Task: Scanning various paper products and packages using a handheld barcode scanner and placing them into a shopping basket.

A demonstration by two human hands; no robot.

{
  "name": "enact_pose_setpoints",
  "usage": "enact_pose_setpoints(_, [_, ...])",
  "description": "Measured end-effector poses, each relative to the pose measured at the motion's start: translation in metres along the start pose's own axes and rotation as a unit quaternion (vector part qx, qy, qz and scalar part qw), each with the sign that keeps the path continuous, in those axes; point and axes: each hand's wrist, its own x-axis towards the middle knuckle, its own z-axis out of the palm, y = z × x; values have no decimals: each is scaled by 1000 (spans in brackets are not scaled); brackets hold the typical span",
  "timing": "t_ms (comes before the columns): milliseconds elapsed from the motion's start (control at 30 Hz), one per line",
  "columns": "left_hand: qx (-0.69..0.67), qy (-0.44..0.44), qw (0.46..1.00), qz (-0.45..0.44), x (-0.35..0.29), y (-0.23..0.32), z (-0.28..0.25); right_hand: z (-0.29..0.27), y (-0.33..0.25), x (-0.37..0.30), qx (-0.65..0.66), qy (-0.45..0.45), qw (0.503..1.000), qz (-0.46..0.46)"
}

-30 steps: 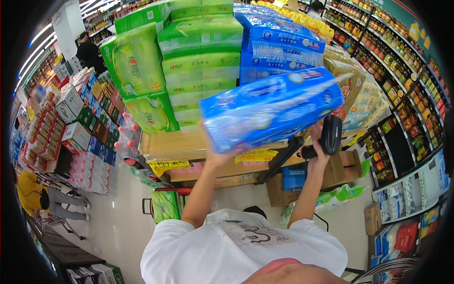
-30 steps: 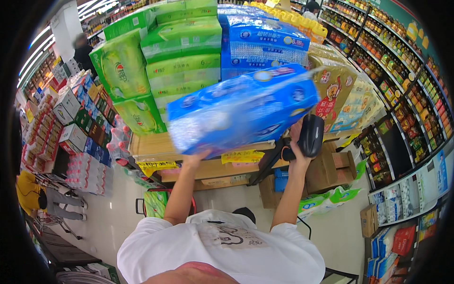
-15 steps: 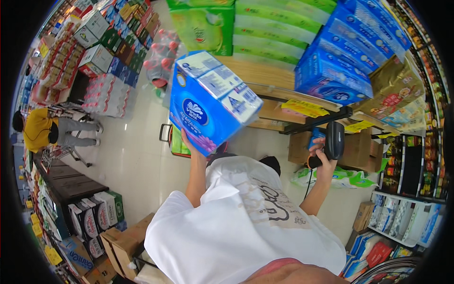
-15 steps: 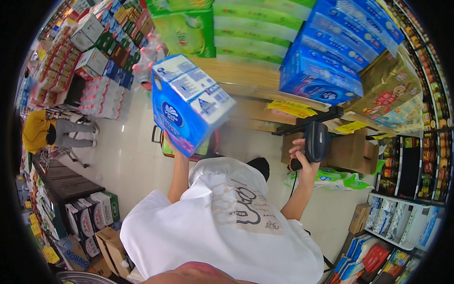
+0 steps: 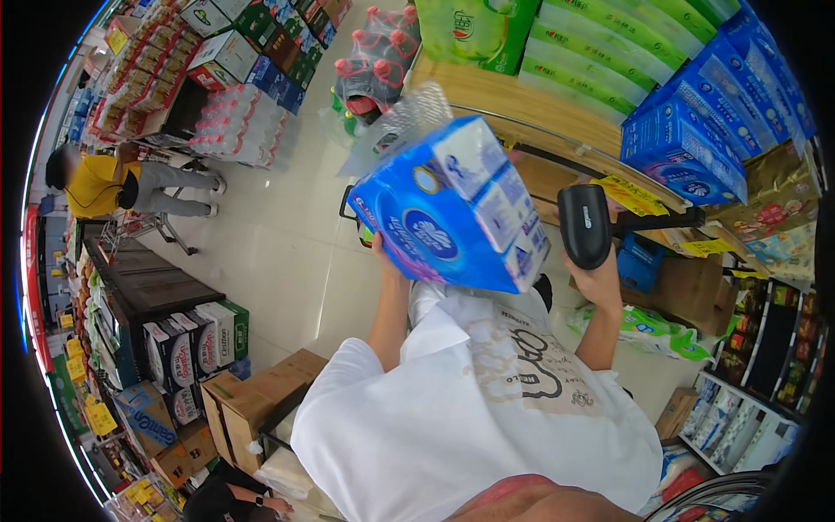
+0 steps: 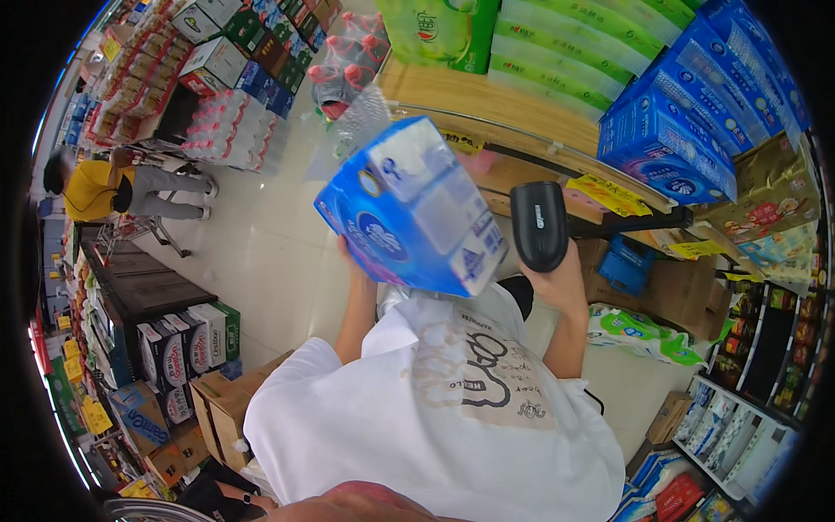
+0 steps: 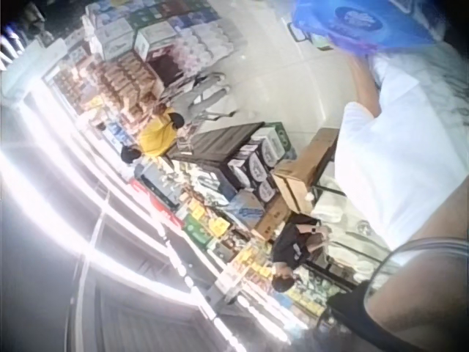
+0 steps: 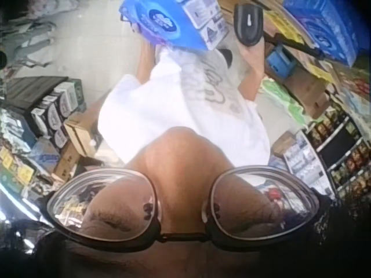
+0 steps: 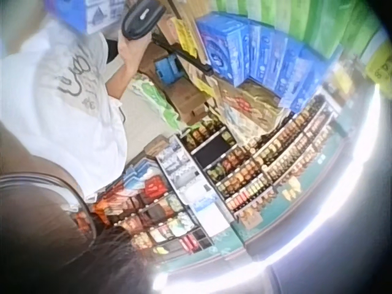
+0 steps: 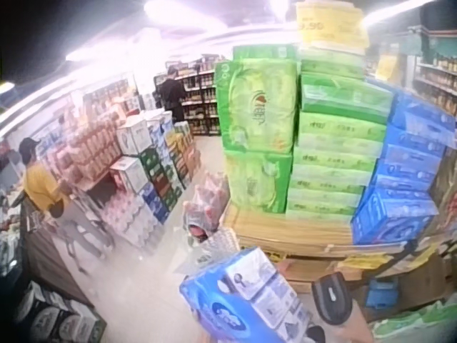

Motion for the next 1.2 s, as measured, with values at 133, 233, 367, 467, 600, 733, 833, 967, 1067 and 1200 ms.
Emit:
enact_pose_setpoints(133, [-76, -55, 995, -44, -6, 5, 5, 20, -12, -1, 52, 51, 996, 43])
enact_pose_setpoints(233, [-15, -80, 995, -52, 0, 19, 17, 19, 28, -15, 177, 44, 983, 1])
enact_pose_setpoints(367, [81, -126, 986, -67, 16, 32, 35, 33, 45, -27, 181, 103, 974, -87])
enact_pose_setpoints(467, [121, -164, 972, -114, 31, 37, 59, 35, 55, -46, 298, 124, 946, -16])
enact_pose_setpoints(600, [123, -211, 961, -131, 40, 33, 85, 29, 85, -80, 243, 174, 954, -5])
enact_pose_setpoints(733, [150, -257, 940, -166, 52, 23, 83, 31, 100, -101, 222, 203, 953, -10])
enact_pose_setpoints(833, [222, -254, 920, -200, 42, 26, 135, 36, 96, -107, 209, 298, 928, -85])
enact_pose_setpoints(967, [301, -306, 881, -199, 17, 21, 204, 29, 145, -133, 259, 378, 889, -22])
enact_pose_setpoints(1067, [259, -376, 862, -220, 10, 25, 226, 32, 116, -119, 491, 411, 767, 48])
enact_pose_setpoints(1200, [274, -480, 799, -238, -4, 30, 245, 36, 89, -104, 561, 335, 757, 22])
